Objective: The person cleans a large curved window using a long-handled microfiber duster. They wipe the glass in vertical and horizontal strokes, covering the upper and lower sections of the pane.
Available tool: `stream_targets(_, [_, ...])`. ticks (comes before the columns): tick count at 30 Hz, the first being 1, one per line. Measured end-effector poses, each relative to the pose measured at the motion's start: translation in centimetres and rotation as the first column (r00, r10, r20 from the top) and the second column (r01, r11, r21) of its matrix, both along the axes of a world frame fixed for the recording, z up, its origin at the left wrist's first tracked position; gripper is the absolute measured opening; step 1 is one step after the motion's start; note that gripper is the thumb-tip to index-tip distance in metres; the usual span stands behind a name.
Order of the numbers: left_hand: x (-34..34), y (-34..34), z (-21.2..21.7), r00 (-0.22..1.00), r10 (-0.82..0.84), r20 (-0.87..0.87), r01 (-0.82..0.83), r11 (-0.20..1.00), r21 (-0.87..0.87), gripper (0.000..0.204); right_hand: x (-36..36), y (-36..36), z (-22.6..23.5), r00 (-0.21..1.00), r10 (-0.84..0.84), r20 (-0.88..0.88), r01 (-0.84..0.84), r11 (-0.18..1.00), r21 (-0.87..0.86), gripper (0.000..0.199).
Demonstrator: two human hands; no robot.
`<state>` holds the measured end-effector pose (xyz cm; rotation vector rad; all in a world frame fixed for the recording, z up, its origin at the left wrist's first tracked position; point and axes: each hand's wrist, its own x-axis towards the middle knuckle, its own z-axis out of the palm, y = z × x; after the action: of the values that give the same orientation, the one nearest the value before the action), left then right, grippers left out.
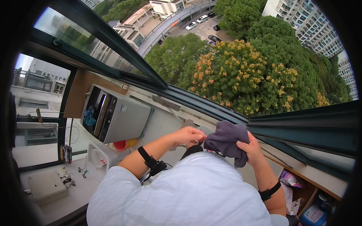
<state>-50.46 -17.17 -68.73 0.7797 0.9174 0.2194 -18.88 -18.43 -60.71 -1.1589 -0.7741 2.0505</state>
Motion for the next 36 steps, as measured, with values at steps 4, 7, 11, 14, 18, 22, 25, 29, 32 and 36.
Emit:
stream_targets(4, [-7.9,-0.5,-11.8,0.791,0.427,-0.438,-0.537,0.828,-0.162,0.033,0.1,-0.9,-0.5,0.993,0.06,0.103,-0.057,0.998,-0.028,0.058])
stream_targets(7, [-11.8,1.5,-19.4,0.38,0.77,-0.513,-0.925,0.305,-0.228,0.038,0.9,-1.3,-1.8,0.959,0.173,0.223,-0.171,0.985,-0.027,0.058])
stream_targets(11, [-15.2,5.7,-25.9,0.126,0.797,-0.59,-0.979,0.195,0.054,0.038,1.4,-1.5,-4.4,0.881,0.265,0.392,-0.28,0.96,-0.019,0.05])
stream_targets(14, [-17.7,8.6,-30.0,0.048,0.762,-0.646,-0.982,0.155,0.11,0.032,1.4,-1.9,-6.4,0.655,0.374,0.656,-0.455,0.889,-0.053,0.043])
stream_targets(18, [-20.9,9.6,-34.6,0.152,0.935,-0.32,-0.984,0.112,-0.14,0.051,1.0,-3.0,-8.5,0.618,0.377,0.689,-0.47,0.881,-0.061,0.041])
stream_targets(22, [-21.3,6.2,-35.4,0.255,0.956,-0.143,-0.949,0.22,-0.225,0.038,1.0,-4.0,-9.3,0.593,0.457,0.664,-0.473,0.864,-0.172,0.039])
stream_targets(25, [-20.9,1.7,-32.4,0.178,0.973,-0.149,-0.943,0.125,-0.307,0.05,1.4,-4.4,-9.3,0.767,0.408,0.496,-0.379,0.911,-0.163,0.036])
stream_targets(29, [-20.7,-4.5,-23.7,0.089,0.995,0.042,-0.919,0.098,-0.383,0.061,2.1,-4.2,-8.5,0.771,0.411,0.486,-0.35,0.912,-0.215,0.031])
stream_targets(32, [-20.2,-6.7,-15.2,0.169,0.973,0.155,-0.909,0.215,-0.358,0.058,2.6,-3.6,-6.9,0.572,0.413,0.709,-0.545,0.837,-0.049,0.027])
stream_targets(36, [-16.4,-5.7,-3.9,0.347,0.891,0.291,-0.894,0.408,-0.184,0.045,2.9,-3.2,-4.0,0.557,0.253,0.791,-0.478,0.877,0.057,0.023])
